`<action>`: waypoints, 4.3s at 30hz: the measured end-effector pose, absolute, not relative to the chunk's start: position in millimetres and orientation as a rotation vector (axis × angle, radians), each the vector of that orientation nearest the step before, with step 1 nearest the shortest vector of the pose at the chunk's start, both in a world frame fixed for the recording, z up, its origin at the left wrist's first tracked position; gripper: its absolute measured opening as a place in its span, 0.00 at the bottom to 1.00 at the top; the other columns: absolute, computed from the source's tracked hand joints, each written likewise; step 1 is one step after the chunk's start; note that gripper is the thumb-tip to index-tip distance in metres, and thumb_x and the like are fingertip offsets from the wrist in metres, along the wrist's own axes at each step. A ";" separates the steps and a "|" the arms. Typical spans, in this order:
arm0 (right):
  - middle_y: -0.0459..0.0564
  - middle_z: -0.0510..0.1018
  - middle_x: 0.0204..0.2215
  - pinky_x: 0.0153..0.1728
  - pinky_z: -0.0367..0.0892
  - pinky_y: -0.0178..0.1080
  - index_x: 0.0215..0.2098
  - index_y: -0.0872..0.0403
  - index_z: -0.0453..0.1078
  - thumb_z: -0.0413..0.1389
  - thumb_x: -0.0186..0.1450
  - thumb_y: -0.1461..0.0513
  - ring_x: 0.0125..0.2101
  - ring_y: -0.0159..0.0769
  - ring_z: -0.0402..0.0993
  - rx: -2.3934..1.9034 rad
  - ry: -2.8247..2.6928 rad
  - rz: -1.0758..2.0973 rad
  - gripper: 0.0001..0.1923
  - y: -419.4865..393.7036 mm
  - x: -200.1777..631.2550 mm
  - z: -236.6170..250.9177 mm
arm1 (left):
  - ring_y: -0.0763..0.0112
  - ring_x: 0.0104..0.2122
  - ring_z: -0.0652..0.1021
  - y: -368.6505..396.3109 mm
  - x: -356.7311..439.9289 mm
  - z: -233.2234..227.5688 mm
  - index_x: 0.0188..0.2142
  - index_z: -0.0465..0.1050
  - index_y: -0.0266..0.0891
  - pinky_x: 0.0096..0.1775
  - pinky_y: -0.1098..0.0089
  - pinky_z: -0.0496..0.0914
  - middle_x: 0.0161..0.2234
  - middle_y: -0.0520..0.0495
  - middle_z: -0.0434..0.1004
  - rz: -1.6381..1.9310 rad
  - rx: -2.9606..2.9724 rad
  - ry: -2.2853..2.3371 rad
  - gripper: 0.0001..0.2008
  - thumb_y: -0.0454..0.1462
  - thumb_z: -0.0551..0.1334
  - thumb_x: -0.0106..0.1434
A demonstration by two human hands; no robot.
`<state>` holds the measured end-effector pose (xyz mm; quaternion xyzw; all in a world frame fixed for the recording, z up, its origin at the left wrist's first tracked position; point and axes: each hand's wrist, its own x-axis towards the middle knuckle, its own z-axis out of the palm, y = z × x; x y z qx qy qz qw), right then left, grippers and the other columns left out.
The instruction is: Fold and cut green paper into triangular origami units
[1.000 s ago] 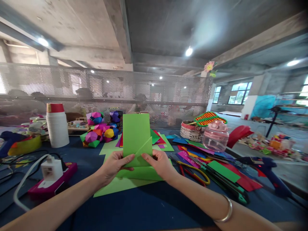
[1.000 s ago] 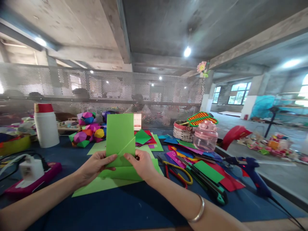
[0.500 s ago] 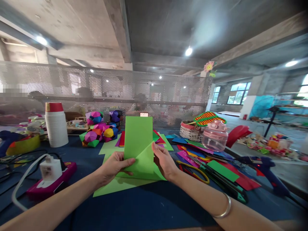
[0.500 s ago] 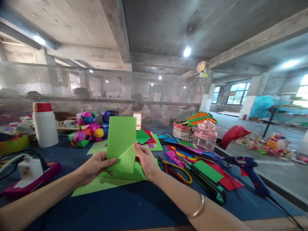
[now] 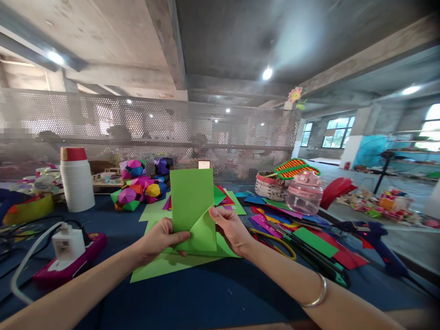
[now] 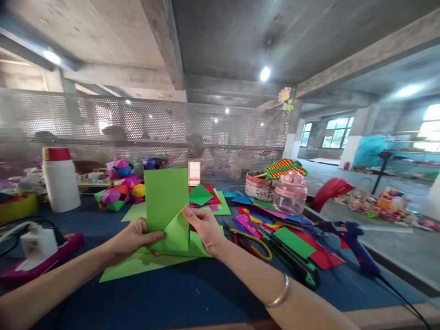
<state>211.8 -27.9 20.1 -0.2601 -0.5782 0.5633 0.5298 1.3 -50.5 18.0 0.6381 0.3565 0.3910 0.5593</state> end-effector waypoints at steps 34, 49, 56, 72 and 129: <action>0.40 0.53 0.18 0.24 0.47 0.37 0.21 0.49 0.51 0.51 0.68 0.48 0.20 0.31 0.51 -0.950 -1.670 0.371 0.23 -22.5 215.7 8.6 | 0.68 0.18 0.78 -58.3 13.7 14.3 0.22 0.80 0.32 0.23 0.73 0.72 0.22 0.39 0.81 0.657 1.585 1.040 0.16 0.44 0.71 0.57; 0.41 0.56 0.18 0.24 0.49 0.37 0.22 0.49 0.52 0.49 0.69 0.51 0.20 0.32 0.53 -0.938 -1.738 0.200 0.21 -12.3 221.3 8.6 | 0.73 0.17 0.70 -75.3 22.9 18.4 0.18 0.65 0.40 0.21 0.74 0.60 0.16 0.52 0.71 0.724 1.959 1.279 0.19 0.47 0.65 0.57; 0.39 0.52 0.17 0.24 0.48 0.36 0.22 0.49 0.48 0.48 0.70 0.54 0.19 0.30 0.50 -0.927 -1.758 0.104 0.21 -11.6 220.5 8.6 | 0.73 0.14 0.64 -75.9 24.9 22.7 0.20 0.68 0.39 0.20 0.72 0.55 0.12 0.55 0.62 0.534 2.046 1.385 0.21 0.51 0.58 0.61; 0.39 0.54 0.17 0.24 0.49 0.35 0.22 0.49 0.47 0.48 0.69 0.53 0.20 0.30 0.52 -0.958 -1.815 0.079 0.21 -6.8 221.7 5.2 | 0.75 0.13 0.61 -74.9 22.2 14.7 0.20 0.69 0.38 0.19 0.73 0.54 0.12 0.56 0.57 0.508 2.057 1.316 0.26 0.57 0.57 0.61; 0.54 0.76 0.31 0.34 0.59 0.40 0.35 0.55 0.68 0.52 0.65 0.70 0.34 0.43 0.73 -1.712 -2.374 -0.193 0.06 -79.3 320.5 25.2 | 0.59 0.46 0.79 -42.3 20.6 0.6 0.43 0.78 0.43 0.44 0.69 0.68 0.48 0.46 0.79 0.591 2.691 0.859 0.11 0.45 0.62 0.67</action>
